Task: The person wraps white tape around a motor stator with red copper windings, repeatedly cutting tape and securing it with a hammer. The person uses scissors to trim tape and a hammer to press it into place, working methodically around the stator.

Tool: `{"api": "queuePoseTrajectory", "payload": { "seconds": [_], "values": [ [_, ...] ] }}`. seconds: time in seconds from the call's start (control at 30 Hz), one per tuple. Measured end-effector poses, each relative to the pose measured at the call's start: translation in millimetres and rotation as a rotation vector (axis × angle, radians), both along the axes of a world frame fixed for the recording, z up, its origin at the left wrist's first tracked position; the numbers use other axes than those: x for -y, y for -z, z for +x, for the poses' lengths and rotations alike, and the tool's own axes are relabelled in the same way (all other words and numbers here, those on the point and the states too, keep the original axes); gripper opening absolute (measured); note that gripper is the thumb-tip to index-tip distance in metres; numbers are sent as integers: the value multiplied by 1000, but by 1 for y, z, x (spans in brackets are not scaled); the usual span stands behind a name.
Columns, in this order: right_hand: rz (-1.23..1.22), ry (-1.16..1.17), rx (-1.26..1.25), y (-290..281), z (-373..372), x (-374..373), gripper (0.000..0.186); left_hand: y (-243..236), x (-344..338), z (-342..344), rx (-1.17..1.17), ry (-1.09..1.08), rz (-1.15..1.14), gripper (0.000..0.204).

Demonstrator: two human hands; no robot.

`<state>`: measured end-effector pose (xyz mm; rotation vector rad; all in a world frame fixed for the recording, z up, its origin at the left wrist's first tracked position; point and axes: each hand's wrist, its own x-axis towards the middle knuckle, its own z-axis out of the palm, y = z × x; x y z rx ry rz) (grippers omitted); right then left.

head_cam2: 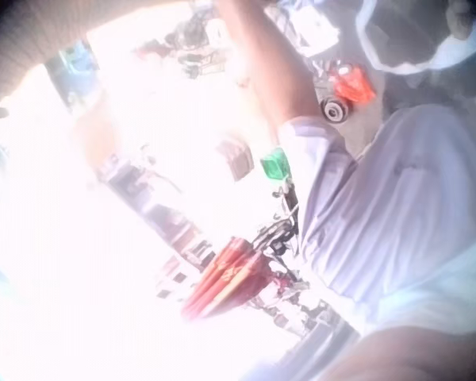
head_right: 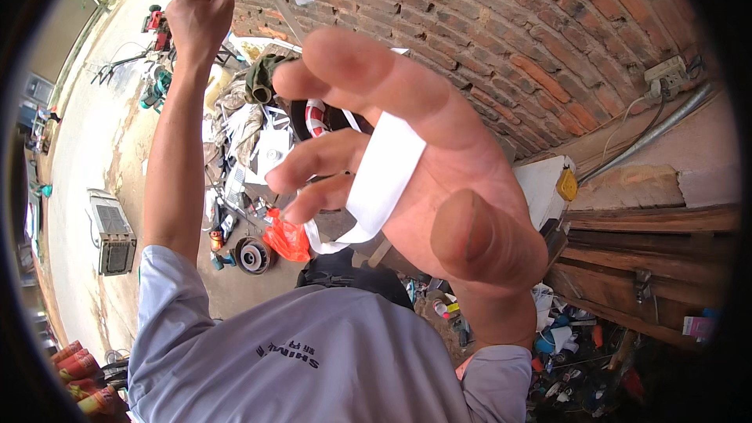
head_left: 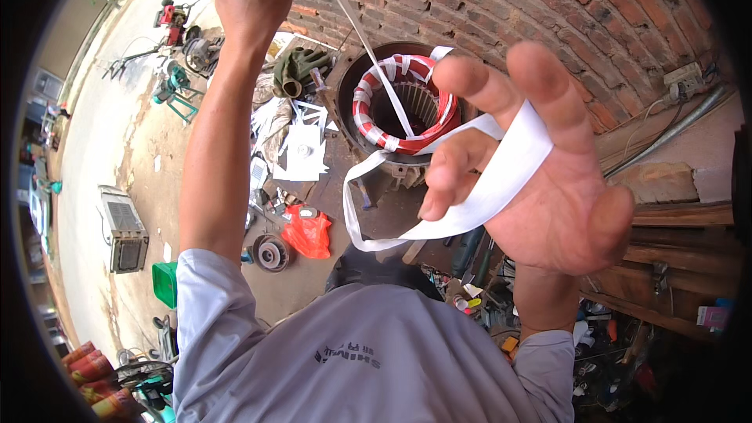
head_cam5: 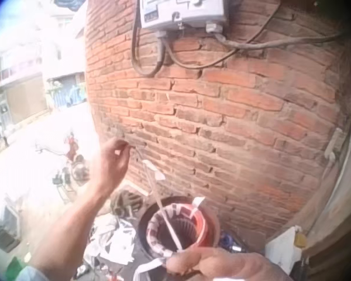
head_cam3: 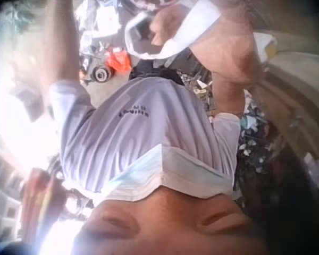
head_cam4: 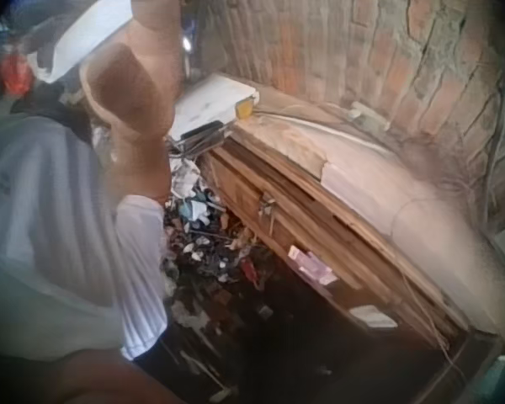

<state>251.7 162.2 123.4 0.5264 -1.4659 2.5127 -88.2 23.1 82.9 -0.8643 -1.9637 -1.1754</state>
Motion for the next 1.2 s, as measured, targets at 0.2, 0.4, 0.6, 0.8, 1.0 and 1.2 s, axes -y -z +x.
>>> {"api": "queuePoseTrajectory", "payload": {
  "seconds": [0.2, 0.4, 0.6, 0.8, 1.0, 1.2],
  "values": [
    [541, 428, -153, -97, -53, -36, 82, -74, 55, 72, -100, 286, 342, 19],
    [1146, 871, -492, -145, -102, -30, 80, -104, 72, 178, 259, 1319, -1, 8],
    [1381, 935, -606, -121, -59, 0, 78, -85, -21, 195, 324, 544, -95, 15],
    [1246, 459, -66, -110, 16, -1, 32, -93, -76, 115, -29, 455, 195, 24],
    [779, 736, 101, -51, -40, -70, 48, -141, -80, 143, 247, 548, 95, 29],
    [307, 436, 187, -28, -67, -65, 32, -103, -69, 138, 877, 1238, 172, 53]
  ]
}}
